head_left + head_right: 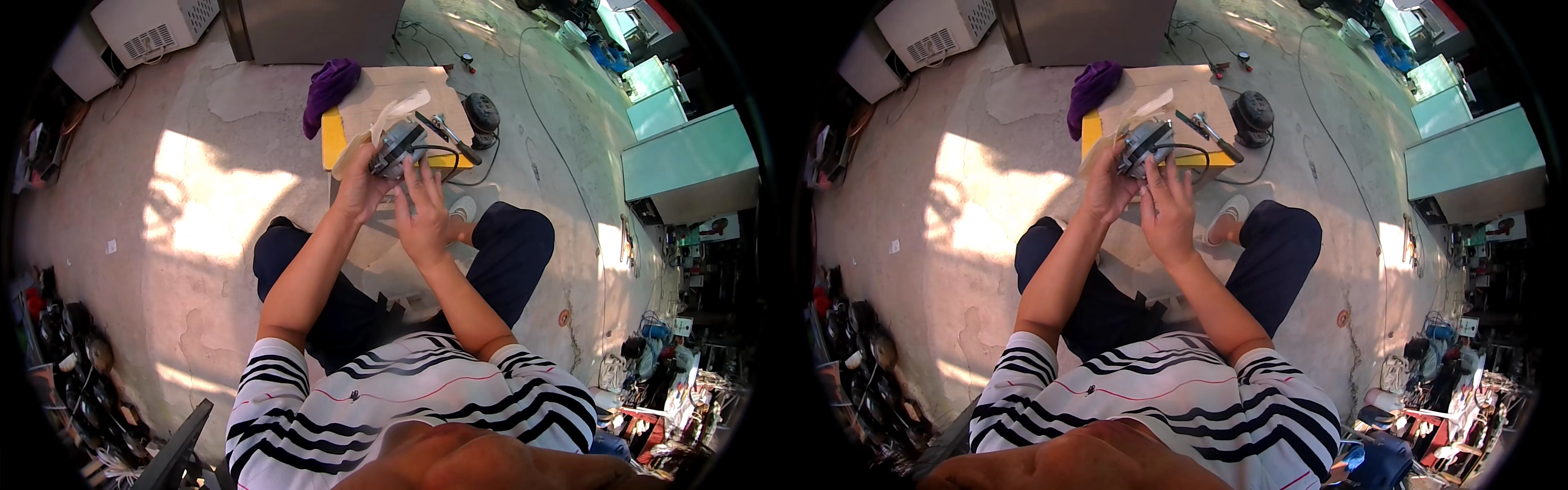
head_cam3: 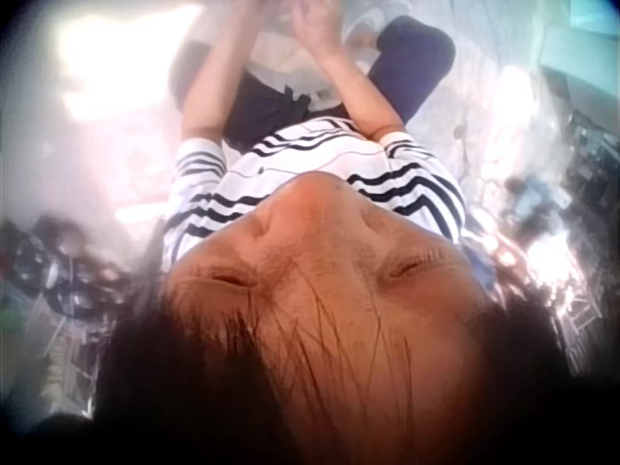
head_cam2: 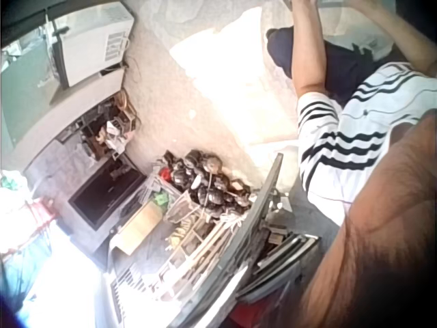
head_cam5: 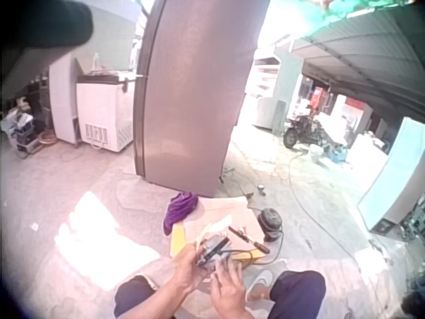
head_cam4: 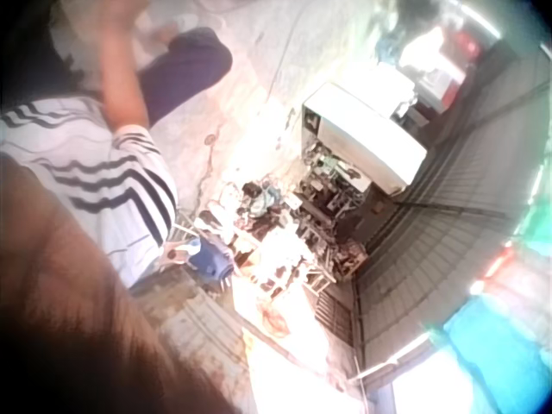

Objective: The person manipulates a small appliance motor and fan assembly, using a ratchet and a hand tool to tighten components on the housing.

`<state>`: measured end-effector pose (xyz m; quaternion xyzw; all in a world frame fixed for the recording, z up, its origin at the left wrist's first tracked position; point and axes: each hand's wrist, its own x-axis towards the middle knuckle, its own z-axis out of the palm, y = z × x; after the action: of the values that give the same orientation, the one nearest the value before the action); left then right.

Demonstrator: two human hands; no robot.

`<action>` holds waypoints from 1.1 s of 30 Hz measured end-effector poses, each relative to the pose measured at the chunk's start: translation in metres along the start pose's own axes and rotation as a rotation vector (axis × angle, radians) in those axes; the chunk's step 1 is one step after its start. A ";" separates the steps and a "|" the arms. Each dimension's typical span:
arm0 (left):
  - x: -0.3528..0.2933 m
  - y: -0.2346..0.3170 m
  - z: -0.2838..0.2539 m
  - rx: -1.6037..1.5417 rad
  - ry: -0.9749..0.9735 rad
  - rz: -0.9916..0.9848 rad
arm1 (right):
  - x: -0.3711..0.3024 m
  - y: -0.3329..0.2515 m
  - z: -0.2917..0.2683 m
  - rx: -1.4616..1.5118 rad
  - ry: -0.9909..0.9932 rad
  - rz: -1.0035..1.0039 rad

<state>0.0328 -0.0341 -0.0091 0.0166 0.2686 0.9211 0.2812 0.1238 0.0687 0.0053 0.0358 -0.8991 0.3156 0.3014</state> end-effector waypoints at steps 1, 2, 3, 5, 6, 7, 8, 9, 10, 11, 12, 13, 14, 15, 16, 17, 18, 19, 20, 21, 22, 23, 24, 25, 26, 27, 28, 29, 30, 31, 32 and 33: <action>0.001 -0.001 0.000 -0.010 0.001 0.002 | 0.000 0.000 -0.001 -0.005 -0.001 0.001; 0.001 -0.002 0.000 -0.019 0.002 0.005 | 0.000 0.000 -0.001 -0.008 -0.003 0.003; 0.002 -0.003 -0.001 -0.028 0.004 0.008 | 0.000 0.000 -0.001 -0.012 -0.004 0.004; 0.002 -0.004 -0.002 -0.009 -0.005 -0.008 | 0.000 0.001 -0.001 -0.011 -0.003 0.003; 0.002 -0.004 -0.002 0.000 -0.011 -0.017 | -0.001 0.001 -0.002 -0.012 -0.002 0.004; 0.001 -0.004 -0.001 0.030 0.004 -0.009 | -0.001 0.001 -0.002 -0.018 -0.003 0.000; -0.001 -0.003 0.004 0.060 0.017 0.000 | -0.001 0.002 -0.002 -0.025 -0.005 -0.004; -0.002 -0.002 0.007 0.090 0.031 0.010 | -0.002 0.002 -0.002 -0.031 -0.008 -0.009; 0.000 -0.003 0.004 0.082 0.011 0.004 | -0.002 0.002 -0.003 -0.048 -0.013 -0.014; 0.002 -0.004 0.000 0.075 -0.008 0.000 | -0.002 0.000 -0.003 -0.064 -0.020 -0.021; 0.004 -0.005 -0.003 0.067 -0.027 -0.003 | -0.002 -0.002 -0.003 -0.080 -0.026 -0.027; 0.005 -0.006 -0.006 0.035 -0.019 -0.016 | -0.002 -0.002 -0.003 -0.070 -0.020 -0.021; 0.006 -0.007 -0.007 0.003 -0.012 -0.029 | -0.001 -0.001 -0.002 -0.060 -0.014 -0.013; 0.006 -0.007 -0.007 -0.029 -0.005 -0.042 | -0.001 -0.001 -0.001 -0.051 -0.008 -0.006; 0.006 -0.007 -0.008 -0.048 -0.021 -0.050 | 0.000 0.000 -0.002 -0.052 -0.008 -0.005; 0.005 -0.005 -0.009 -0.068 -0.037 -0.057 | 0.000 0.000 -0.003 -0.055 -0.009 -0.004; 0.004 -0.005 -0.009 -0.089 -0.054 -0.065 | 0.001 0.000 -0.003 -0.057 -0.010 -0.003; 0.003 -0.004 -0.008 -0.071 -0.045 -0.054 | 0.001 0.000 -0.004 -0.053 -0.013 0.001; 0.003 -0.003 -0.006 -0.052 -0.037 -0.041 | 0.001 0.000 -0.005 -0.047 -0.015 0.004; 0.002 -0.003 -0.004 -0.032 -0.029 -0.029 | 0.002 -0.001 -0.005 -0.041 -0.017 0.006; 0.002 -0.004 -0.002 0.026 -0.009 -0.011 | 0.001 0.000 -0.005 -0.050 -0.025 0.001; 0.003 -0.006 0.001 0.083 0.011 0.007 | -0.001 0.000 -0.005 -0.060 -0.034 -0.004; 0.003 -0.007 0.002 0.140 0.031 0.025 | -0.001 0.001 -0.005 -0.070 -0.043 -0.010; 0.003 -0.006 0.000 0.095 0.006 0.013 | -0.002 0.000 -0.004 -0.058 -0.041 -0.013; 0.004 -0.005 -0.003 0.051 -0.019 -0.001 | -0.002 -0.001 -0.003 -0.047 -0.038 -0.016; 0.004 -0.005 -0.005 0.007 -0.045 -0.014 | -0.002 -0.001 -0.003 -0.036 -0.034 -0.018; 0.004 -0.005 -0.006 -0.020 -0.037 -0.025 | -0.002 -0.002 -0.003 -0.025 -0.026 -0.010; 0.003 -0.005 -0.006 -0.047 -0.029 -0.034 | -0.001 -0.002 -0.003 -0.012 -0.018 -0.002; 0.002 -0.005 -0.006 -0.073 -0.020 -0.043 | 0.000 -0.002 -0.003 0.001 -0.010 0.006; 0.001 -0.004 -0.006 -0.067 -0.027 -0.033 | 0.001 -0.003 -0.003 0.002 -0.009 0.005; 0.000 -0.002 -0.004 -0.062 -0.034 -0.024 | 0.001 -0.003 -0.004 0.002 -0.008 0.005; -0.001 -0.002 -0.003 -0.058 -0.041 -0.014 | 0.002 -0.003 -0.004 0.001 -0.007 0.005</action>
<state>0.0340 -0.0351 -0.0124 0.0253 0.2363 0.9259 0.2935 0.1254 0.0691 0.0104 0.0347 -0.9000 0.3169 0.2974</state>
